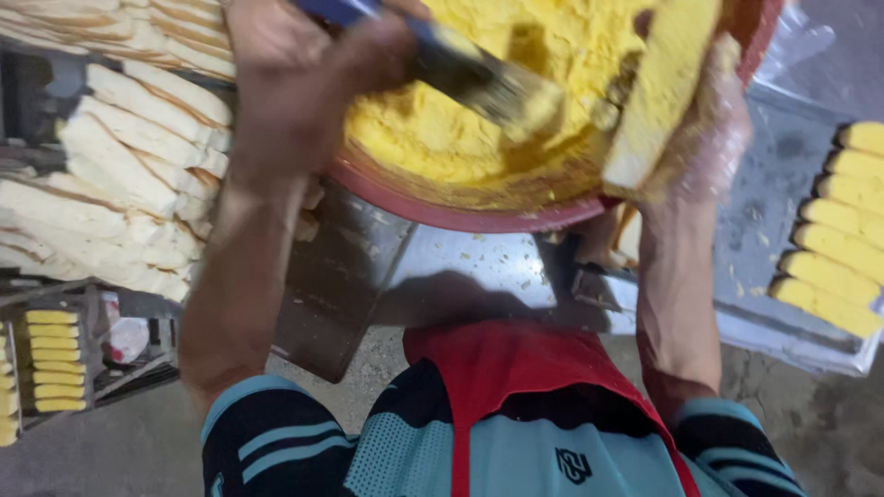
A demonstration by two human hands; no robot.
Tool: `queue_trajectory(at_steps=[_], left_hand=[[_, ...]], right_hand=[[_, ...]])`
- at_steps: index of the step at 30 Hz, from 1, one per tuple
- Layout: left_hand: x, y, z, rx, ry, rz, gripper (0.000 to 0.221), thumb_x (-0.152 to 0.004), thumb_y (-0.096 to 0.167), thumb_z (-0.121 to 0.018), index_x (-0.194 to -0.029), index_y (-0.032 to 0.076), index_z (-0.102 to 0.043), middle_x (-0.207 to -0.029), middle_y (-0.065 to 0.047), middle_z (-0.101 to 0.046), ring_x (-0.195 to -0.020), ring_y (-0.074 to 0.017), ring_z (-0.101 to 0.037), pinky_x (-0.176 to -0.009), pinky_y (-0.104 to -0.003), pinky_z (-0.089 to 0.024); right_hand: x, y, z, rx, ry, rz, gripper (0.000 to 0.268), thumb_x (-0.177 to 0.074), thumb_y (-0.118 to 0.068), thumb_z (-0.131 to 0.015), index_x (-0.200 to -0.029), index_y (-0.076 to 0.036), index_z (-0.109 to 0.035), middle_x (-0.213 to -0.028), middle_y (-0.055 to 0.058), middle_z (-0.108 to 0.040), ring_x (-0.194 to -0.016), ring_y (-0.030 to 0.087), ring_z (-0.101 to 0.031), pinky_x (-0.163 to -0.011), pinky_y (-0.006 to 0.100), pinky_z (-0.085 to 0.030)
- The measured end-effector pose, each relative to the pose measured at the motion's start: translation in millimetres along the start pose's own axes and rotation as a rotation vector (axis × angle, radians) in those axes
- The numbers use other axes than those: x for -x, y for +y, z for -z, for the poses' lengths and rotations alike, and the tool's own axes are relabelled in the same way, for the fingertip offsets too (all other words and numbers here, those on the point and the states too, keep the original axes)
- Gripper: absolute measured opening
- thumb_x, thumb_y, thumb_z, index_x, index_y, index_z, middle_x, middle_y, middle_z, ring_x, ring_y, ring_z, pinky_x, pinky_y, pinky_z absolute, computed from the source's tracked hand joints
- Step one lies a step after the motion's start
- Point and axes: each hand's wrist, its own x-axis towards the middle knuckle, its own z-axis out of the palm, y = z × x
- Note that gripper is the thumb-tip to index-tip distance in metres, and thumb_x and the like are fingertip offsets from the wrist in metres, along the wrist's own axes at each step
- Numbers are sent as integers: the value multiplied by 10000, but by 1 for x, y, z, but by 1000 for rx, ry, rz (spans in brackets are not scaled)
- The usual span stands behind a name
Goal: The person spreads butter onto slices of bread using a brush and arranges them onto a metal tray.
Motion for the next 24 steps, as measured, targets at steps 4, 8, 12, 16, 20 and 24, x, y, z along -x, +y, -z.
queue_trajectory(at_steps=[4, 8, 12, 16, 20, 24], left_hand=[[21, -9, -84, -219, -288, -410, 216, -1085, -1, -745, -1259, 45, -626, -1204, -99, -698, -1136, -199, -721, -981, -333, -642], [33, -17, -130, -466, -434, -563, 274, -973, 80, -758, -1220, 54, -645, -1214, -121, -699, -1153, -247, -693, -957, -356, -611], [9, -25, -105, -206, -472, -182, 192, -1081, 144, -759, -1237, 117, -650, -1202, -20, -733, -1121, -157, -772, -964, -292, -683], [-17, -47, -119, -260, -255, -224, 100, -1049, 150, -734, -1142, 160, -700, -1103, 1, -765, -965, -139, -798, -849, -299, -660], [36, -37, -149, -415, -373, -580, 202, -993, 123, -767, -1178, 83, -696, -1190, -96, -727, -1021, -212, -717, -904, -318, -597], [9, -32, -111, -295, -486, -321, 100, -1041, 83, -755, -1130, 63, -716, -1097, -85, -746, -996, -178, -755, -904, -282, -643]], right_hand=[[-13, 11, -12, -37, 161, 48, 432, -1151, -270, -580, -1443, 47, -607, -1272, 181, -713, -1041, 277, -710, -956, 411, -618], [-11, 12, -16, -78, 168, 31, 423, -1057, -314, -602, -1329, 9, -622, -1215, 141, -714, -1036, 285, -724, -943, 432, -631], [6, 10, -19, -67, 175, -10, 465, -1022, -349, -591, -1325, 2, -607, -1205, 136, -715, -1043, 268, -735, -968, 412, -639], [12, 13, -28, -17, 93, 10, 484, -1099, -357, -614, -1388, 32, -621, -1221, 142, -710, -1028, 264, -707, -890, 373, -609], [3, 2, -9, -110, 242, 52, 469, -1025, -376, -615, -1274, 21, -629, -1084, 158, -715, -906, 282, -704, -810, 415, -623], [10, 15, -9, -73, 224, -16, 491, -1054, -385, -629, -1321, 28, -625, -1106, 163, -711, -941, 282, -703, -819, 407, -616]])
